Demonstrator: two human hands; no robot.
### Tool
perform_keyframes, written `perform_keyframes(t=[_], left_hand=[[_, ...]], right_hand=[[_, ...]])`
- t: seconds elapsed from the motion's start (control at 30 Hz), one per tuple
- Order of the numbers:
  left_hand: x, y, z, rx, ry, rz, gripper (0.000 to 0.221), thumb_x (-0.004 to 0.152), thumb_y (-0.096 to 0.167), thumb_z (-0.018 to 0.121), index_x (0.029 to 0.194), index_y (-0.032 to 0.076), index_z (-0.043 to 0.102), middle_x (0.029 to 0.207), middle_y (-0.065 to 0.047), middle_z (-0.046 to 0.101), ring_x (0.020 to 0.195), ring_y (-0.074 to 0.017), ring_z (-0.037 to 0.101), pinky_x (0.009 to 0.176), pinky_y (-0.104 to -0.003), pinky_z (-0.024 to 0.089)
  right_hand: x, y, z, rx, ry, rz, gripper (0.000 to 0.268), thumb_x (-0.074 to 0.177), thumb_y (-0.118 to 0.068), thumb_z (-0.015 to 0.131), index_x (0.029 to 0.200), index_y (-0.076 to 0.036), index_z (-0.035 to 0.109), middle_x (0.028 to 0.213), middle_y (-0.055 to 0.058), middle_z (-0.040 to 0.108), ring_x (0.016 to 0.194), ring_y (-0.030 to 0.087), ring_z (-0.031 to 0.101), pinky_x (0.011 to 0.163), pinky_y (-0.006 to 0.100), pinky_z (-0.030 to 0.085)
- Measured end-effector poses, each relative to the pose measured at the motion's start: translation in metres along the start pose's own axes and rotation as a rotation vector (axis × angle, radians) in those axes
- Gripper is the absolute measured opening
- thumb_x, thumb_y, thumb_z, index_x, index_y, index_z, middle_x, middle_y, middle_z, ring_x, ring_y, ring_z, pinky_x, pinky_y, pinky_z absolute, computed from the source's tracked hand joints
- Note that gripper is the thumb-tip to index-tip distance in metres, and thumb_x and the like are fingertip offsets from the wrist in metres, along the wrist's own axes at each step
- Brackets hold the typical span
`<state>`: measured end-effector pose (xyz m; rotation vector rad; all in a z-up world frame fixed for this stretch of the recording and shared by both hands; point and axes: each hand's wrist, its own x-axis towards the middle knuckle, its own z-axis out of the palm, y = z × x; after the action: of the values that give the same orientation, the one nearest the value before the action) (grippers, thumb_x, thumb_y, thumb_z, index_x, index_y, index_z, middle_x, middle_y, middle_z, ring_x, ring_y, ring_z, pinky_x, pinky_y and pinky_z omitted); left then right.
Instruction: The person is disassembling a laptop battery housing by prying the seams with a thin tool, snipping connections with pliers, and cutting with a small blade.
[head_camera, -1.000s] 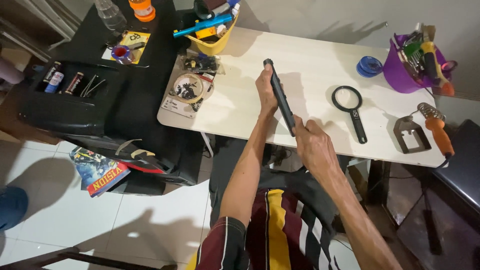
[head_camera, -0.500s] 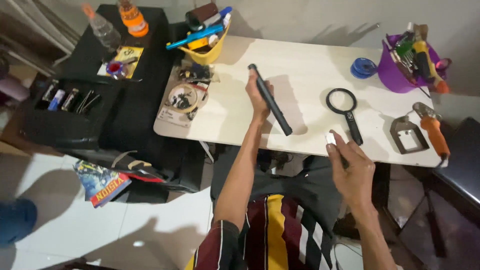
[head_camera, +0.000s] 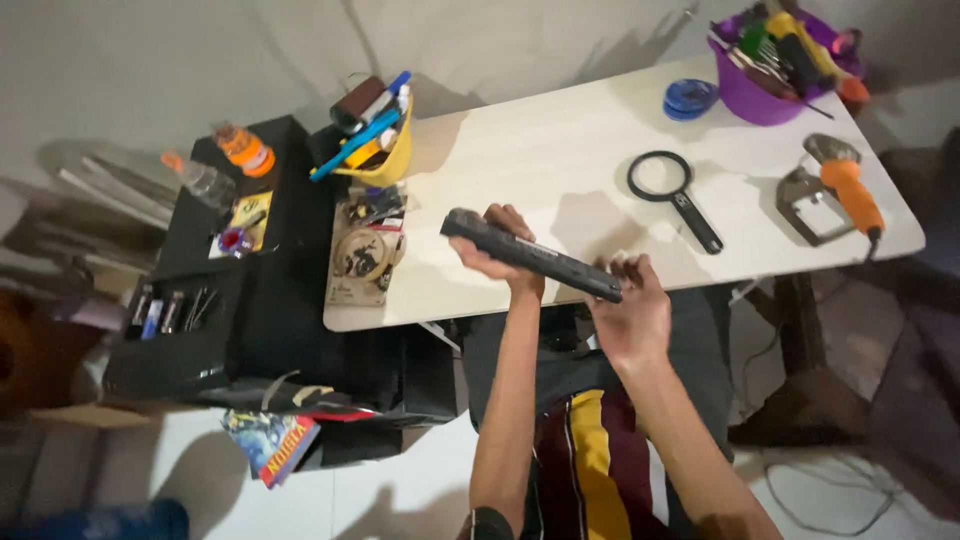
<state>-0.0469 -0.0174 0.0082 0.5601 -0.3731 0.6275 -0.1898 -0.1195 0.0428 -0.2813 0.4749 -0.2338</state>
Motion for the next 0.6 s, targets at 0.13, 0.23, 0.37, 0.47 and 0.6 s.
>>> perform_keyframes(t=[0.13,0.23,0.37,0.47,0.6], left_hand=[[-0.021,0.020,0.024,0.004,-0.164,0.137,0.058,0.098,0.070,0.045,0.110,0.012,0.046,0.055,-0.011,0.059,0.048,-0.0172,0.058,0.055,-0.027,0.045],[-0.041,0.033,0.038,0.042,-0.127,0.126,0.064,0.098,0.072,0.031,0.110,0.010,0.043,0.059,-0.010,0.054,0.051,-0.0179,0.055,0.056,-0.027,0.045],[-0.067,0.042,0.030,0.083,-0.062,0.107,0.071,0.098,0.074,0.017,0.112,0.007,0.039,0.069,-0.016,0.052,0.063,-0.0272,0.057,0.067,-0.035,0.049],[-0.084,0.069,0.036,0.146,-0.092,0.003,0.067,0.099,0.069,0.027,0.116,0.006,0.043,0.091,-0.026,0.060,0.090,-0.0406,0.065,0.083,-0.044,0.054],[-0.100,0.104,0.041,0.241,-0.125,-0.282,0.063,0.101,0.059,0.038,0.134,0.006,0.049,0.148,-0.029,0.047,0.128,-0.0401,0.058,0.100,-0.040,0.055]], right_hand=[[-0.003,0.000,0.020,0.284,0.050,0.042,0.032,0.106,-0.025,0.056,0.078,-0.009,0.059,0.081,0.004,0.060,0.090,0.023,0.067,0.111,0.049,0.049],[0.010,-0.007,0.010,0.466,0.058,0.066,0.025,0.103,-0.019,0.057,0.081,-0.007,0.061,0.076,0.005,0.059,0.072,0.021,0.061,0.092,0.048,0.052],[0.035,-0.026,0.000,0.495,-0.161,0.081,0.020,0.106,-0.025,0.053,0.090,-0.013,0.058,0.066,-0.005,0.045,0.058,0.015,0.044,0.082,0.041,0.047],[0.035,-0.041,0.013,0.511,-0.313,0.059,0.019,0.106,-0.027,0.056,0.093,-0.014,0.061,0.062,-0.007,0.042,0.058,0.013,0.043,0.080,0.037,0.046],[0.031,-0.066,0.039,0.377,-0.458,0.061,0.019,0.105,-0.026,0.057,0.094,-0.014,0.067,0.053,-0.007,0.036,0.055,0.012,0.039,0.079,0.032,0.045]])
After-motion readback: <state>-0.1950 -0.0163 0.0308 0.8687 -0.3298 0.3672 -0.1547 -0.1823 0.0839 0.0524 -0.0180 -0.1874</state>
